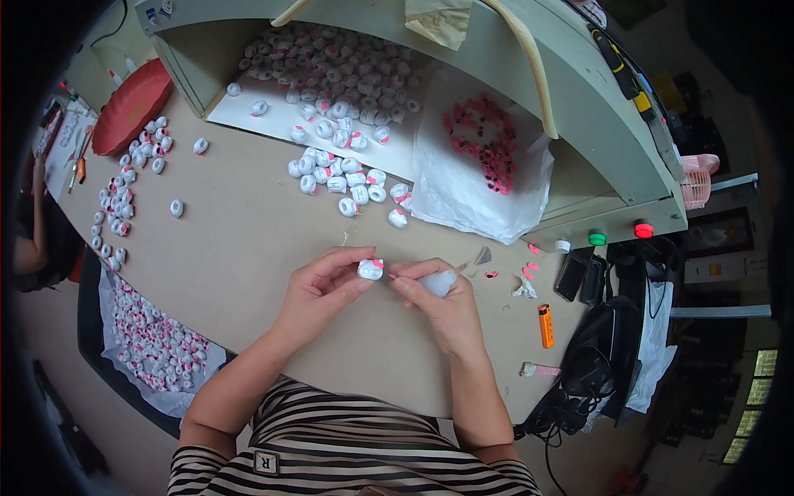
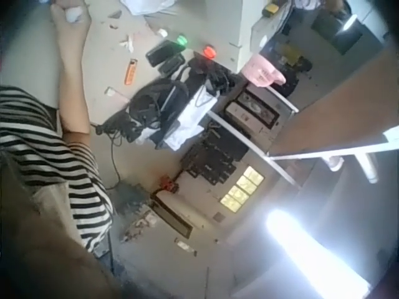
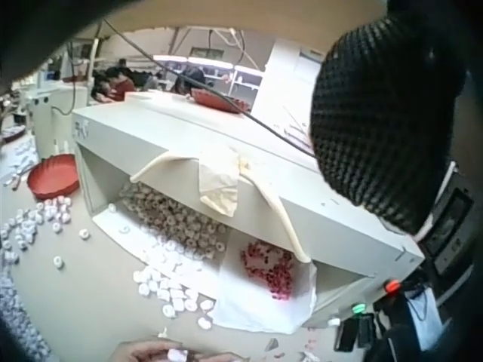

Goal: The person assembles small plastic cat heads by applying glue from a bottle and attaching pink plastic parts to them by hand.

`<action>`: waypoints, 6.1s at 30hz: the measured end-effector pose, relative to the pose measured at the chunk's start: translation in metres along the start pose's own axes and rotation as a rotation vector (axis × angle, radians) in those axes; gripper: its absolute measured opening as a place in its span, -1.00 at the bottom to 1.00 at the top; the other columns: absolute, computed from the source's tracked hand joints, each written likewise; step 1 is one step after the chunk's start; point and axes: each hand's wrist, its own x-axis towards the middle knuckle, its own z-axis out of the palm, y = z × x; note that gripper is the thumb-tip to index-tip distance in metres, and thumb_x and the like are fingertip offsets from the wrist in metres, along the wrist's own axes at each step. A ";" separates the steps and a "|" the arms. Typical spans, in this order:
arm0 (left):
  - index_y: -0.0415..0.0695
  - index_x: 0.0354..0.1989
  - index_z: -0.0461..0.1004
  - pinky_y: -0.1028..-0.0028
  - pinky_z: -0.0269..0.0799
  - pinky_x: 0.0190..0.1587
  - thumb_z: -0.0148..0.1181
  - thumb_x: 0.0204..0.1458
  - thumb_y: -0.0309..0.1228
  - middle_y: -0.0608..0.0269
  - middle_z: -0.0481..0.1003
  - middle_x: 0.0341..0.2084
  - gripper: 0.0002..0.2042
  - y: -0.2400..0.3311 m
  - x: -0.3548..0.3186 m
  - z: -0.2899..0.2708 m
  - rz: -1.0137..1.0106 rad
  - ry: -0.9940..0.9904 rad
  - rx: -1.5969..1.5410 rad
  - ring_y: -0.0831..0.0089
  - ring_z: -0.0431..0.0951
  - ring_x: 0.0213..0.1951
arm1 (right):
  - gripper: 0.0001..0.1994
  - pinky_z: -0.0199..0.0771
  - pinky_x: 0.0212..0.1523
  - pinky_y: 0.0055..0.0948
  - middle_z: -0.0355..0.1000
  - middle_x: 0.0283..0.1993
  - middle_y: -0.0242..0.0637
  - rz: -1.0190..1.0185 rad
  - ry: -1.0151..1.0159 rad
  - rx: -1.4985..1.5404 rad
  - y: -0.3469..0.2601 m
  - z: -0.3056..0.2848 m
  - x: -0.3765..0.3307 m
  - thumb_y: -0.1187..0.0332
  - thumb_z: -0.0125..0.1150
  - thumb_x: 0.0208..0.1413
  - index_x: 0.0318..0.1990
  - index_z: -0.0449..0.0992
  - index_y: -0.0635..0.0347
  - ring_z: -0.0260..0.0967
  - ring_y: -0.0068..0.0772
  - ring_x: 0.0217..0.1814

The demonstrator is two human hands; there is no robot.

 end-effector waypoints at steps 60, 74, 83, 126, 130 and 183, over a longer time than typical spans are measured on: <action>-0.18 -0.20 0.42 0.42 0.33 -0.24 0.17 -0.06 -0.47 0.12 0.39 -0.40 -0.77 0.039 0.063 -0.058 0.226 0.349 1.201 0.29 0.39 -0.38 | -0.75 0.31 -0.34 -0.65 0.41 -0.27 -0.32 -0.171 0.020 -0.099 0.013 0.011 -0.005 0.43 0.10 0.10 -0.10 0.26 0.24 0.28 -0.68 -0.35; -0.19 -0.05 0.36 0.63 0.38 -0.18 0.16 -0.01 -0.58 0.32 0.43 -0.26 -0.69 0.010 -0.002 -0.009 -0.038 0.057 0.144 0.65 0.42 -0.23 | -0.71 0.29 -0.38 -0.63 0.36 -0.29 -0.33 -0.462 0.186 -0.012 0.010 0.008 -0.017 0.26 0.21 0.06 -0.21 0.34 0.26 0.28 -0.63 -0.35; -0.14 -0.07 0.44 0.59 0.47 -0.18 0.16 -0.05 -0.60 0.28 0.31 -0.14 -0.69 -0.002 0.000 -0.003 0.053 0.142 0.401 0.55 0.41 -0.19 | -0.69 0.28 -0.51 -0.52 0.35 -0.46 -0.22 -0.742 0.232 -0.514 0.012 0.009 -0.014 0.37 0.39 -0.15 -0.29 0.40 0.27 0.29 -0.40 -0.50; -0.25 -0.04 0.34 0.50 0.37 -0.01 0.05 0.01 -0.66 0.24 0.40 -0.10 -0.69 0.000 -0.003 0.000 -0.058 0.126 0.190 0.48 0.42 -0.03 | -0.74 0.25 -0.57 -0.52 0.32 -0.51 -0.27 -0.749 0.251 -0.520 0.009 0.008 -0.013 0.37 0.39 -0.16 -0.36 0.42 0.25 0.26 -0.43 -0.55; -0.25 -0.04 0.34 0.49 0.36 0.01 0.05 0.01 -0.67 0.23 0.41 -0.10 -0.70 0.000 -0.004 -0.003 -0.060 0.126 0.168 0.48 0.43 -0.03 | -0.73 0.25 -0.57 -0.52 0.32 -0.51 -0.27 -0.752 0.242 -0.534 0.009 0.012 -0.012 0.36 0.39 -0.16 -0.36 0.41 0.25 0.26 -0.42 -0.54; -0.19 -0.10 0.40 0.58 0.44 -0.15 0.11 -0.01 -0.60 0.30 0.35 -0.19 -0.74 -0.007 0.001 -0.011 0.020 0.096 0.306 0.56 0.43 -0.20 | -0.75 0.36 -0.19 -0.20 0.44 -0.33 0.13 -0.144 0.554 -1.212 -0.058 -0.077 0.107 0.36 0.13 -0.03 -0.24 0.46 0.37 0.41 0.10 -0.27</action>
